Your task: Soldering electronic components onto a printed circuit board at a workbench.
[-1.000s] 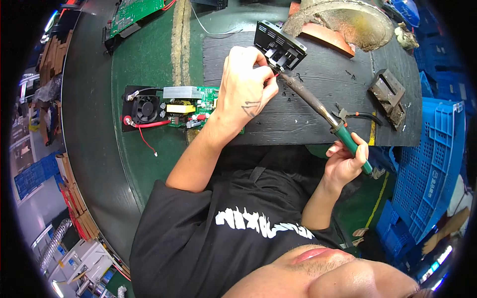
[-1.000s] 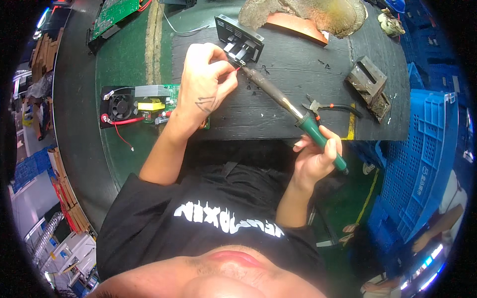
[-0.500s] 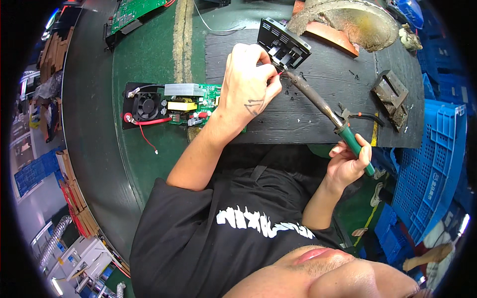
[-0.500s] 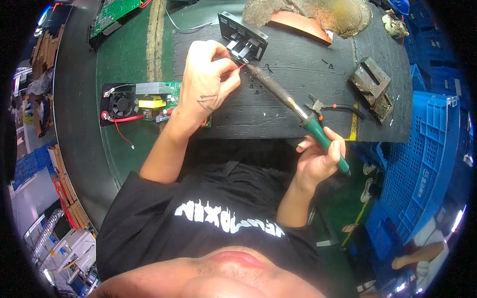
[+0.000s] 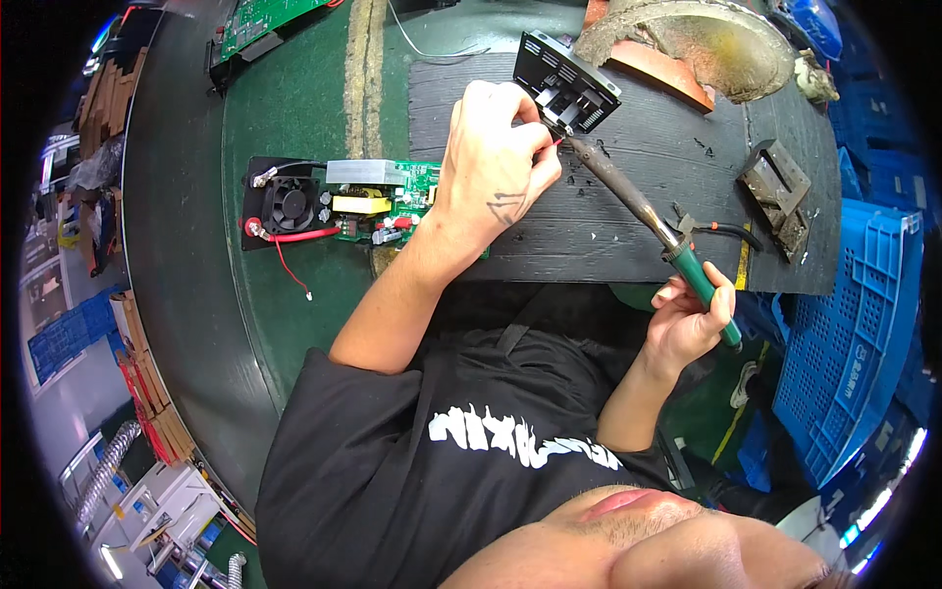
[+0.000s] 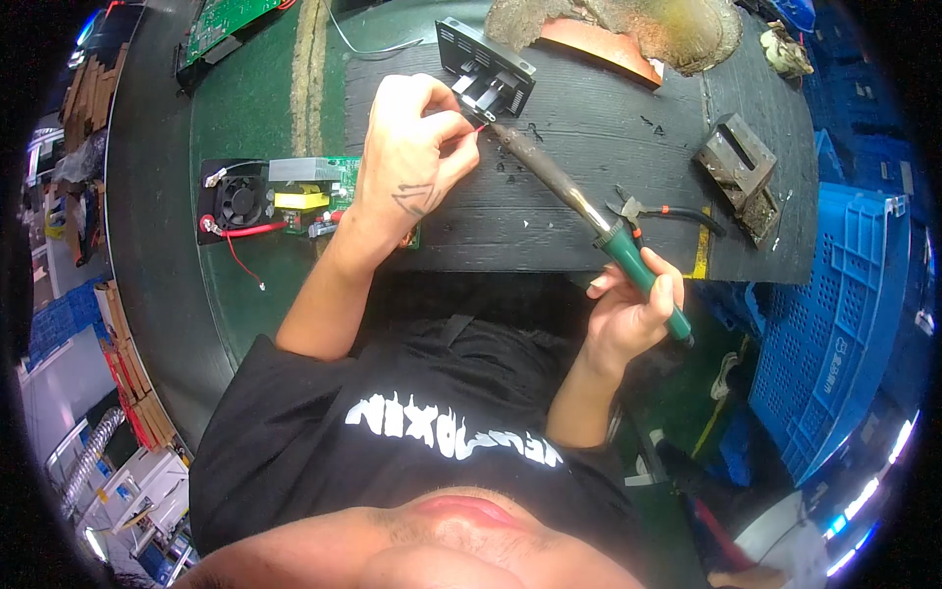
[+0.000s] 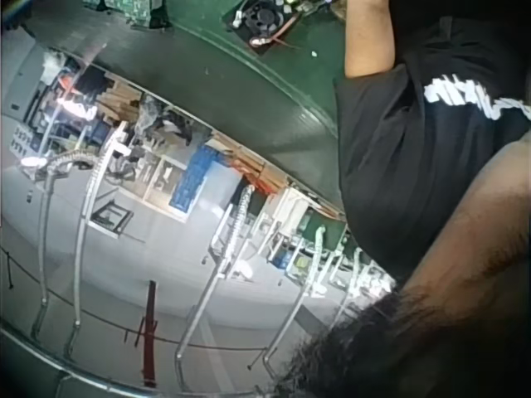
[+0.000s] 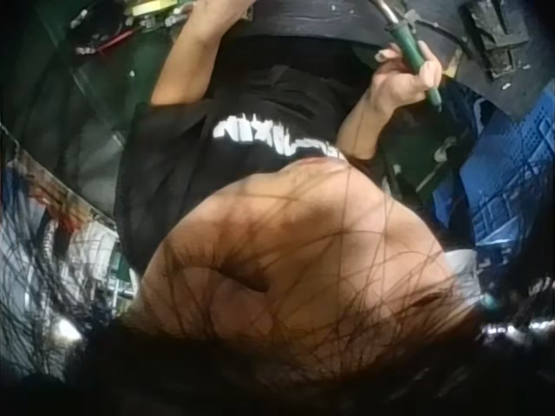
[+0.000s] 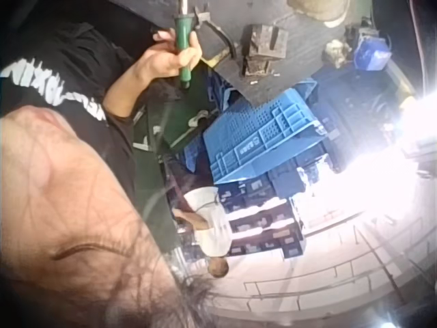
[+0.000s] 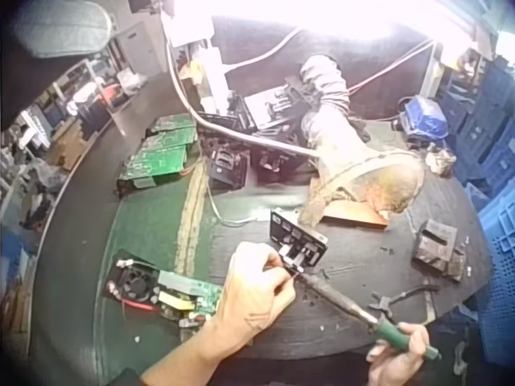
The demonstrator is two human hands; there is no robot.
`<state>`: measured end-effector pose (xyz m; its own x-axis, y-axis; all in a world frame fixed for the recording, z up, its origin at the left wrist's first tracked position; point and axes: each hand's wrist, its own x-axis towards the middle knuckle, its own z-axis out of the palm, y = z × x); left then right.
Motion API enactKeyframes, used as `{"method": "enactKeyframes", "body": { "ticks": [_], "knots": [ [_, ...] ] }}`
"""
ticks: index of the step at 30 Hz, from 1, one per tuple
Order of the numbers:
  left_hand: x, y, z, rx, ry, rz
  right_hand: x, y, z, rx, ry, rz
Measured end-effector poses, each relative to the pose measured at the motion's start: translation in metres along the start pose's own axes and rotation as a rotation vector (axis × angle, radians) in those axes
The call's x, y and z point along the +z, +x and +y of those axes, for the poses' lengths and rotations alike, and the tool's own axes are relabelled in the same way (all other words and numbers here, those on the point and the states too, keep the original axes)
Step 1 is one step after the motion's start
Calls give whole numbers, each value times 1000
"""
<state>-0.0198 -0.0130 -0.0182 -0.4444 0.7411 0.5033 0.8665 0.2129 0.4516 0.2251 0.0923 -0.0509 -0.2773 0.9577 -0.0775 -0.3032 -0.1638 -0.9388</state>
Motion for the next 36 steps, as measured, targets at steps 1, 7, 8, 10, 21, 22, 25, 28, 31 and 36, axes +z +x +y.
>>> {"method": "enactKeyframes", "body": {
  "ticks": [1,7,8,10,21,22,25,28,31,36],
  "knots": [
    [0,0,0,1,2,3,0,0,-1,-2,-1,-2],
    [-1,1,1,-6,1,6,-1,1,0,-1,8,-13],
    [-1,1,1,-6,-2,4,-1,1,0,1,11,-17],
    [0,0,-1,-2,2,-4,0,1,-1,1,6,-16],
    [2,-2,-2,1,8,-4,-3,4,1,-2,9,-34],
    [2,-2,-2,1,9,-8,-2,4,1,-3,8,-30],
    [3,-2,-3,-1,8,-7,-1,4,-1,0,4,-23],
    [2,-2,-3,2,8,-6,0,4,-2,12,0,-14],
    [3,-3,-3,2,8,-6,1,4,-2,18,-6,-9],
    [2,-1,-2,3,5,-10,0,5,-1,21,-5,5]
  ]
}}
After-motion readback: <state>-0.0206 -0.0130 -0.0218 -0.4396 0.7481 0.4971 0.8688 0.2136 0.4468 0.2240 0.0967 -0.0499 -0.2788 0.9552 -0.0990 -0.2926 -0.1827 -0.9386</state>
